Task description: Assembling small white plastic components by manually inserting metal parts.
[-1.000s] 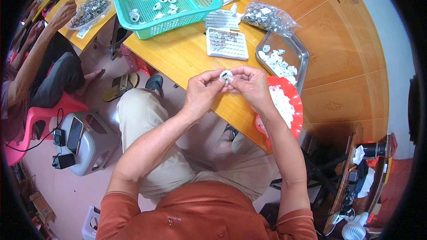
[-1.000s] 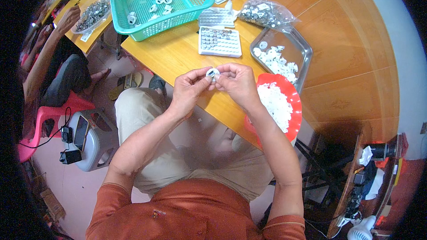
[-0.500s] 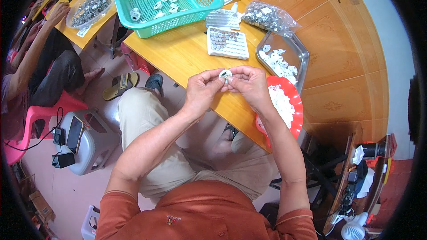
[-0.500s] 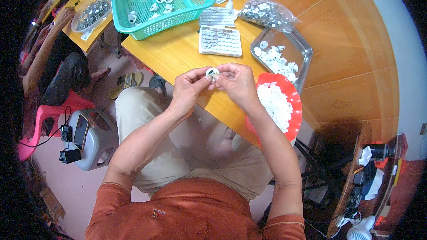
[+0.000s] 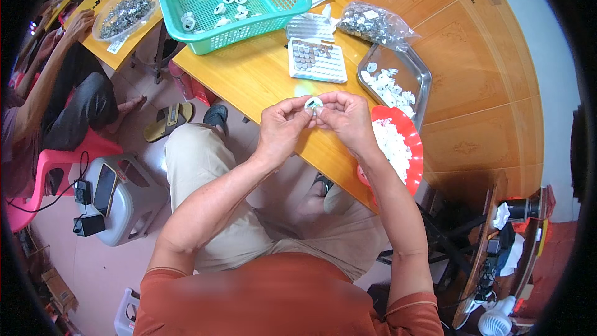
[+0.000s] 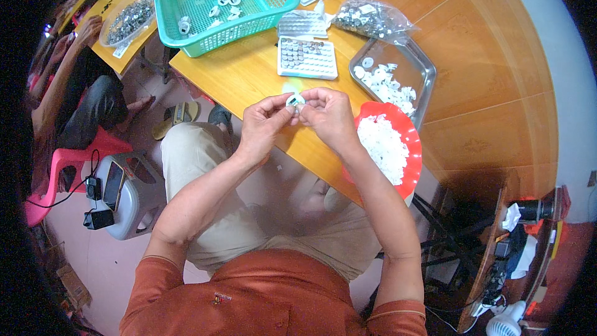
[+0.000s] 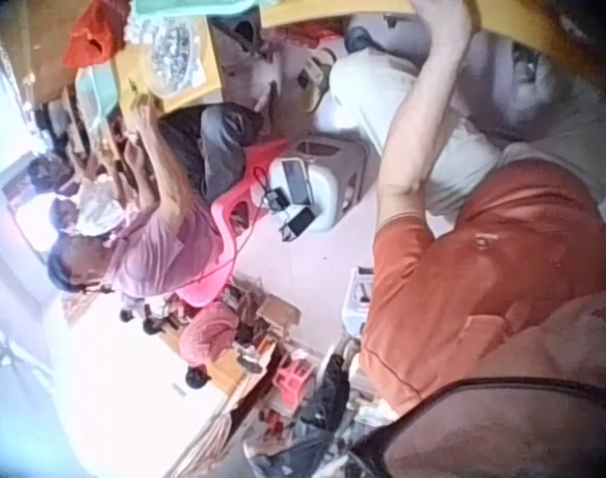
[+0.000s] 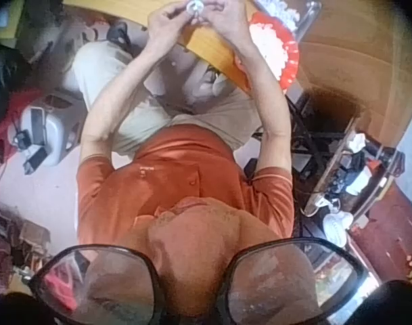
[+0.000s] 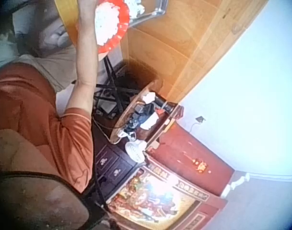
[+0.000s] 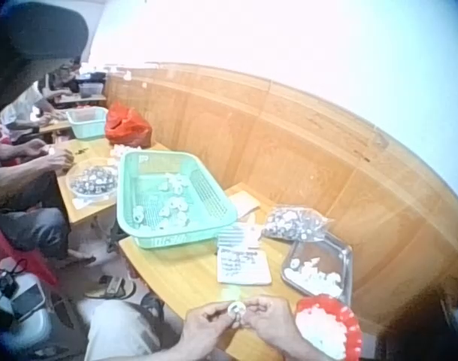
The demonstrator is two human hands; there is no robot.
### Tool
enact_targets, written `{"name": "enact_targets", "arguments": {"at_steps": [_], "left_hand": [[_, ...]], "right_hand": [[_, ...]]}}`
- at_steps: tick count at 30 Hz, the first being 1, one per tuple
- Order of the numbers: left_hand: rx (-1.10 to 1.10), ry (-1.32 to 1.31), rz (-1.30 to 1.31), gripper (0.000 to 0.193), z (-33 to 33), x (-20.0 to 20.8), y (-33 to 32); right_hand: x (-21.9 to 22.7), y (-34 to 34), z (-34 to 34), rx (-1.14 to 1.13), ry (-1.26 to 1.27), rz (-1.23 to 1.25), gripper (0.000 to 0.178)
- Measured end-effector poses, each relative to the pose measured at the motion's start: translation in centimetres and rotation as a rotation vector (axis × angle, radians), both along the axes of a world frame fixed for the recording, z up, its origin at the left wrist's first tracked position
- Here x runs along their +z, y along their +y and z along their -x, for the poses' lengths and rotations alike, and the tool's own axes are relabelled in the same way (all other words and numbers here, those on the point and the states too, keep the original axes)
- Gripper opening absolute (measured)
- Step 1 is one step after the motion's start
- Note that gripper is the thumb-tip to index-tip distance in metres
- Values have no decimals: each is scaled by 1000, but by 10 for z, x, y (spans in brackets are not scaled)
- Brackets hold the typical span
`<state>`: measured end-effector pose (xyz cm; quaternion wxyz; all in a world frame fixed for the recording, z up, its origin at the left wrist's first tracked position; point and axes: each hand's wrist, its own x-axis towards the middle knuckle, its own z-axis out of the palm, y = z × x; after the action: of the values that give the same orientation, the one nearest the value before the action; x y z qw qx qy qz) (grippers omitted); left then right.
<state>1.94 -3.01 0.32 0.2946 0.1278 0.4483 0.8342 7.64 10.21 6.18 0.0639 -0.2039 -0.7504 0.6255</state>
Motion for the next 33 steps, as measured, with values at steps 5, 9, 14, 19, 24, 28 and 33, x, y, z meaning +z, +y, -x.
{"name": "enact_targets", "arguments": {"at_steps": [5, 9, 14, 19, 24, 28, 33], "left_hand": [[-8, 1, -7, 25, 0, -4, -1], [-35, 14, 0, 26, 2, -8, 1], [-45, 6, -15, 25, 3, -11, -2], [-48, 0, 24, 23, 2, -1, -5], [-1, 75, 37, 21, 2, -1, -6], [14, 58, 79, 21, 2, 0, -8], [5, 61, 49, 22, 2, 0, -7]], "right_hand": [[4, -4, -1, -8, -6, 35, 16], [-1, -1, -2, 3, 0, 9, 16], [-2, -3, -3, -11, 5, 12, 16], [-2, -6, -8, 10, 44, 30, 15], [-1, -10, -11, -10, 56, -43, 14], [-2, -14, -13, -18, 87, -128, 13], [-1, -14, -13, -24, 60, -116, 14]]}}
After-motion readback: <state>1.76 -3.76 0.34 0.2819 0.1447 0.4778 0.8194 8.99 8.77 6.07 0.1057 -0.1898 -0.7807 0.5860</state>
